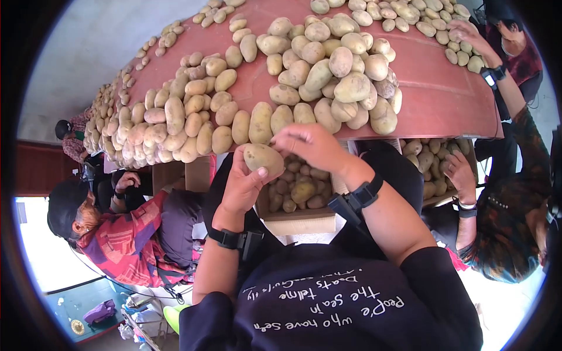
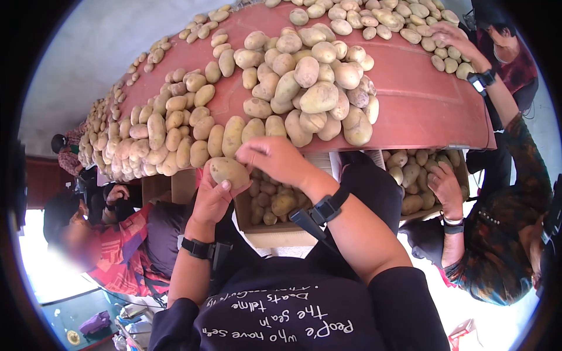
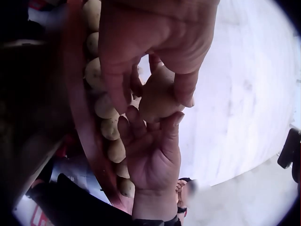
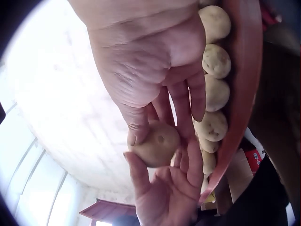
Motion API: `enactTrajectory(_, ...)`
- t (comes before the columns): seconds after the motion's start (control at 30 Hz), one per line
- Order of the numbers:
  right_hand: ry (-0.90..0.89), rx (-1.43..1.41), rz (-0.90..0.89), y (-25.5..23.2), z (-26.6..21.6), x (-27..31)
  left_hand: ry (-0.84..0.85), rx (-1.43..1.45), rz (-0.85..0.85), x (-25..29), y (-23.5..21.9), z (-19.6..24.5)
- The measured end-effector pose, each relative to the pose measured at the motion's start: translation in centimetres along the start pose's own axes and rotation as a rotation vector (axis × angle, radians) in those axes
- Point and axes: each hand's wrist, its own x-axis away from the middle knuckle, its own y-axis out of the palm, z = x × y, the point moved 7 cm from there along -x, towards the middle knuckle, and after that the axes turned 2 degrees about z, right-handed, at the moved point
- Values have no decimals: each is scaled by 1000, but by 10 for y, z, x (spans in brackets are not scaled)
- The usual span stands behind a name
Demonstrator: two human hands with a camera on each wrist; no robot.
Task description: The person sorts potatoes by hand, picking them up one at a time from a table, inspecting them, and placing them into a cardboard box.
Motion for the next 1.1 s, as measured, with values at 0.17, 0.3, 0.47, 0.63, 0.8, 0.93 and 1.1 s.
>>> enactTrajectory(0.17,83,-206,130,-23,4,0,-318,-176,-3,6,-17,-57)
enactTrajectory(0.3,132,-212,156,-24,6,1,-605,-584,-115,11,-36,-120)
enactTrajectory(0.47,137,-179,166,-24,4,2,-853,-756,-102,22,-38,-174)
enactTrajectory(0.63,169,-157,175,-25,9,0,-611,-1141,-211,6,-31,-148)
enactTrajectory(0.8,176,-136,169,-23,8,0,-499,-1047,-317,-3,-34,-87)
enactTrajectory(0.93,211,-100,191,-19,14,2,-604,-670,-338,-14,-16,-9)
enactTrajectory(1.1,258,-21,122,-5,26,1,-122,-840,-13,-86,-37,58)
